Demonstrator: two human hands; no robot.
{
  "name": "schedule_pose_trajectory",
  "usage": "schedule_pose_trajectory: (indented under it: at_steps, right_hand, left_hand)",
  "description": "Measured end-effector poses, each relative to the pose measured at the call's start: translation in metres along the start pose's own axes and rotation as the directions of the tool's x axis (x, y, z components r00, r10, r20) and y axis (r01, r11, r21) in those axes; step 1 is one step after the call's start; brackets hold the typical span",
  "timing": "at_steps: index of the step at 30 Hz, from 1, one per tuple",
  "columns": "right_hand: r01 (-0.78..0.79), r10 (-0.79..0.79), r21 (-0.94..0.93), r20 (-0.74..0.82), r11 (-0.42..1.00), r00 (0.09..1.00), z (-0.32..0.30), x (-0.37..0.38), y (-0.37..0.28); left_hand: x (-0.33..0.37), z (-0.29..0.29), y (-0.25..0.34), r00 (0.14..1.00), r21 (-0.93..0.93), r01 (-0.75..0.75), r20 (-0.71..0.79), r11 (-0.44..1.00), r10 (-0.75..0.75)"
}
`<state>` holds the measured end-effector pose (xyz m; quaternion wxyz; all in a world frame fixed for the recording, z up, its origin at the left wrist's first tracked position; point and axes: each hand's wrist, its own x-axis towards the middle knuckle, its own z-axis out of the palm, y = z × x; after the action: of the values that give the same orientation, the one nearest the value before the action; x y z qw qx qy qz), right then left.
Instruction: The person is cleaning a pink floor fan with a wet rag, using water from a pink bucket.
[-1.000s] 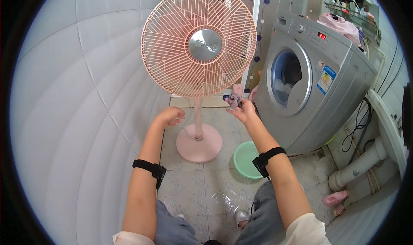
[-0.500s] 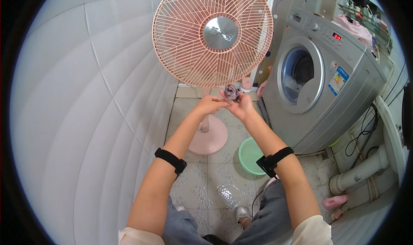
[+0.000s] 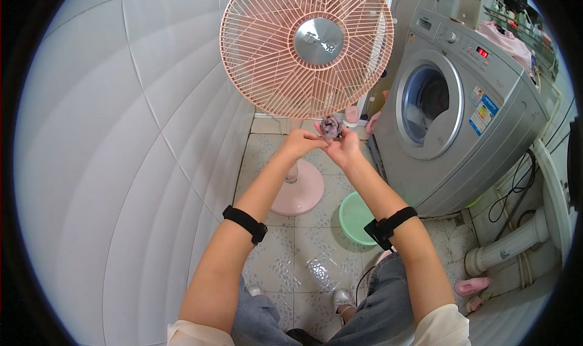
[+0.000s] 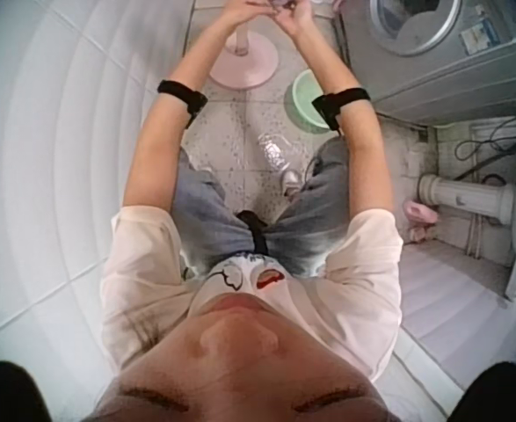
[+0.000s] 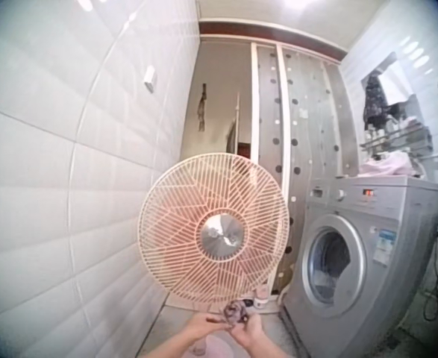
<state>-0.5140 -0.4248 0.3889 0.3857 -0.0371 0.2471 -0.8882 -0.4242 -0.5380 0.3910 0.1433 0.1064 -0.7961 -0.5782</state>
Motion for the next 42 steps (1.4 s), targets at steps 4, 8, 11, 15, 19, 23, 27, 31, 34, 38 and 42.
schedule_pose_trajectory:
  at_steps: [4, 8, 11, 15, 19, 23, 27, 31, 34, 38, 42]
  right_hand:
    - [0.007, -0.007, 0.008, 0.021, 1.000, 1.000, -0.001, 0.004, 0.005]
    - [0.019, -0.019, 0.011, 0.037, 1.000, 0.999, -0.003, 0.006, 0.005]
    - [0.013, -0.014, 0.036, 0.036, 0.999, 0.999, -0.006, 0.007, 0.004]
    - [-0.006, 0.005, 0.026, 0.037, 1.000, 0.999, -0.008, 0.007, 0.001]
    - [0.017, -0.017, -0.040, 0.003, 0.999, 1.000, -0.005, 0.003, 0.000]
    - [0.018, -0.018, -0.044, -0.015, 0.999, 1.000, -0.006, 0.001, -0.002]
    - [0.025, -0.026, -0.119, -0.008, 0.993, 1.000, -0.010, 0.001, -0.003]
    - [0.104, -0.139, -0.206, -0.168, 0.973, 0.976, -0.016, 0.007, 0.002]
    - [0.088, -0.205, -0.370, -0.289, 0.925, 0.935, -0.027, 0.012, -0.003]
    - [0.059, -0.173, -0.317, -0.344, 0.946, 0.923, -0.028, 0.010, -0.002]
    - [0.018, -0.205, -0.436, -0.386, 0.900, 0.900, -0.032, 0.007, -0.001]
  left_hand:
    - [0.008, 0.006, -0.015, 1.000, -0.059, 0.007, -0.025, 0.998, -0.008]
    - [0.010, 0.009, -0.018, 0.999, -0.053, -0.010, -0.044, 0.999, 0.008]
    - [0.011, 0.011, -0.017, 0.999, -0.052, -0.032, -0.026, 0.998, 0.031]
    - [0.010, 0.006, -0.014, 0.999, -0.028, -0.047, 0.006, 0.998, 0.047]
    - [0.006, -0.002, -0.011, 1.000, -0.004, -0.010, 0.002, 1.000, 0.010]
    - [0.006, -0.010, -0.010, 0.999, 0.052, 0.005, 0.049, 0.999, -0.008]
    - [0.001, -0.013, -0.006, 0.996, 0.051, 0.035, 0.078, 0.998, -0.039]
    - [0.005, -0.010, -0.013, 0.993, 0.055, 0.048, 0.102, 0.997, -0.054]
    - [0.007, -0.006, -0.013, 0.990, 0.082, 0.062, 0.121, 0.995, -0.072]
    - [0.010, -0.010, -0.018, 0.985, 0.099, 0.079, 0.148, 0.992, -0.093]
    - [0.014, -0.013, -0.022, 0.983, 0.056, 0.049, 0.175, 0.997, -0.058]
